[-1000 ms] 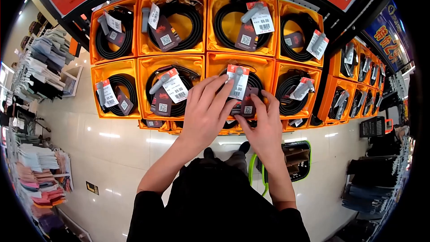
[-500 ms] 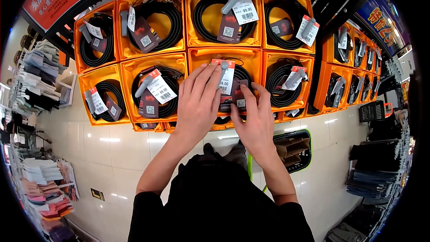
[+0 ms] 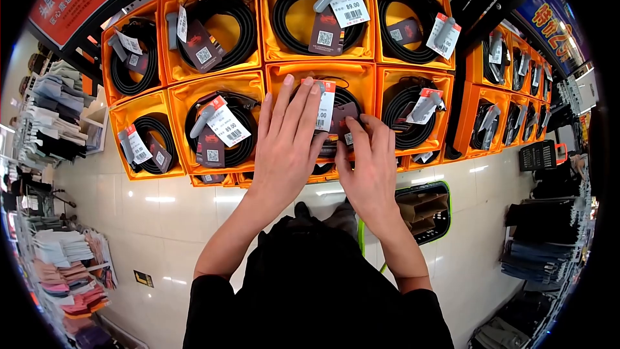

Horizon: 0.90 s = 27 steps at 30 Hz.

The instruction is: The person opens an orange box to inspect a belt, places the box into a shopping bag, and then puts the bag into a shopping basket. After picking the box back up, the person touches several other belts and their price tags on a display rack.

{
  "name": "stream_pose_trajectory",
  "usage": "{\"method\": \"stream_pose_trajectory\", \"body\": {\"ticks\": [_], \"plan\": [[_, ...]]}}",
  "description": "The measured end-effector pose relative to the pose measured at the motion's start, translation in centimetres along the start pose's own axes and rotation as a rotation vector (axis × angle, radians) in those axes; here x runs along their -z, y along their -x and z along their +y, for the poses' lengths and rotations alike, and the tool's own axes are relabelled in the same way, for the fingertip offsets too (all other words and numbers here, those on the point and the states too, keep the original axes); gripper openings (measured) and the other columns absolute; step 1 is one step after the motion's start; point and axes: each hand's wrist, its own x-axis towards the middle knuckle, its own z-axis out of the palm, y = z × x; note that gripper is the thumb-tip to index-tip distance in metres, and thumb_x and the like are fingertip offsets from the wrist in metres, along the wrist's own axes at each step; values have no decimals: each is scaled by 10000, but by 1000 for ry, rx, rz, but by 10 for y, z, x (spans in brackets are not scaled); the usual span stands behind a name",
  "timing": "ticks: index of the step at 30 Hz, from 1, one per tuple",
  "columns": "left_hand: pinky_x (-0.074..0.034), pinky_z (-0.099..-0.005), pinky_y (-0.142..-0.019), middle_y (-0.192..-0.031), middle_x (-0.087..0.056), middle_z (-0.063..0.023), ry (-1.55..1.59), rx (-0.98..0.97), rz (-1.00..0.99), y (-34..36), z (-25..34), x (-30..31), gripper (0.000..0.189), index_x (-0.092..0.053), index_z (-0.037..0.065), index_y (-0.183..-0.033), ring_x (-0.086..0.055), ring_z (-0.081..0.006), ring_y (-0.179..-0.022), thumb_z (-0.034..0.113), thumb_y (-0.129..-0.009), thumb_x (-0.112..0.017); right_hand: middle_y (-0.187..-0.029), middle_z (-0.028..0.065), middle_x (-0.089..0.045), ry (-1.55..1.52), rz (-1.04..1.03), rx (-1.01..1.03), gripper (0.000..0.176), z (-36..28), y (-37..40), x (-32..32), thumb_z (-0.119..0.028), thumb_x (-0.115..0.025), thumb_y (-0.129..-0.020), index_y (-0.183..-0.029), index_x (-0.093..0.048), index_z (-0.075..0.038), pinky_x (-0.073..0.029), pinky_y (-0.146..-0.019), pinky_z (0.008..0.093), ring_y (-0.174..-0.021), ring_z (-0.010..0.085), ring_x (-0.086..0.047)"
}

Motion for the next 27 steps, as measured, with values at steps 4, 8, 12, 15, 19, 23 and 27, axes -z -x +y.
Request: {"method": "stream_pose_trajectory", "body": {"ticks": [4, 8, 12, 15, 19, 23, 27], "plan": [[-247, -529, -1089, -1422, -407, -147, 34, 7, 27, 2, 1, -3, 704, -376, -3, -1384, -312, -371, -1364, 51, -766, -707, -1110, 186, -533, -95, 59, 12, 375, 1, 3, 6, -16, -684, -755, -1113, -578, 22, -464, -787, 386, -944, 324, -536], [-337, -522, -1043, -1275, -528, -207, 190, -35, 195, 29, 1, 1, 506, -490, -34, -1268, -464, -399, -1245, -76, -775, -599, -964, 148, -620, -270, 190, 31, 256, 22, 43, 21, 73, -656, -748, -998, -636, 21, -499, -682, 320, -799, 284, -605], [-523, -436, -849, -980, -662, -211, 369, -21, 391, 103, -2, -8, 377, -617, -62, -988, -663, -364, -946, -174, -666, -456, -862, 144, -628, -370, 125, -359, 164, 67, 128, 8, 51, -587, -840, -1001, -615, 47, -481, -607, 253, -676, 201, -604], [-519, -364, -831, -1050, -632, -179, 395, 358, 196, 167, -12, -33, 312, -614, -26, -1026, -649, -327, -942, -138, -760, -495, -811, 126, -622, -277, -182, -755, 223, 107, 211, -25, -147, -602, -888, -1013, -617, 37, -472, -601, 269, -659, 208, -583], [-517, -353, -770, -1103, -600, -162, 348, 779, -9, 249, -55, -78, 264, -604, 9, -1097, -634, -311, -895, -38, -845, -536, -749, 42, -620, -366, -566, -1160, 397, 165, 337, -74, -351, -593, -910, -966, -643, 39, -436, -616, 251, -639, 143, -542], [-512, -368, -753, -1091, -595, -182, 293, 928, -43, 287, -77, -75, 270, -590, 5, -1115, -622, -329, -858, -19, -853, -530, -690, 46, -592, -700, -498, -1514, 403, 154, 336, -70, -370, -610, -895, -950, -660, 26, -430, -582, 262, -587, 132, -540], [-511, -369, -731, -1083, -597, -183, 281, 960, -6, 297, -82, -77, 275, -589, 3, -1115, -626, -317, -834, -22, -848, -528, -528, 2, -470, -710, -508, -1500, 373, 154, 315, -53, -368, -571, -918, -893, -632, -2, -412, -485, 269, -472, 115, -474]]}}
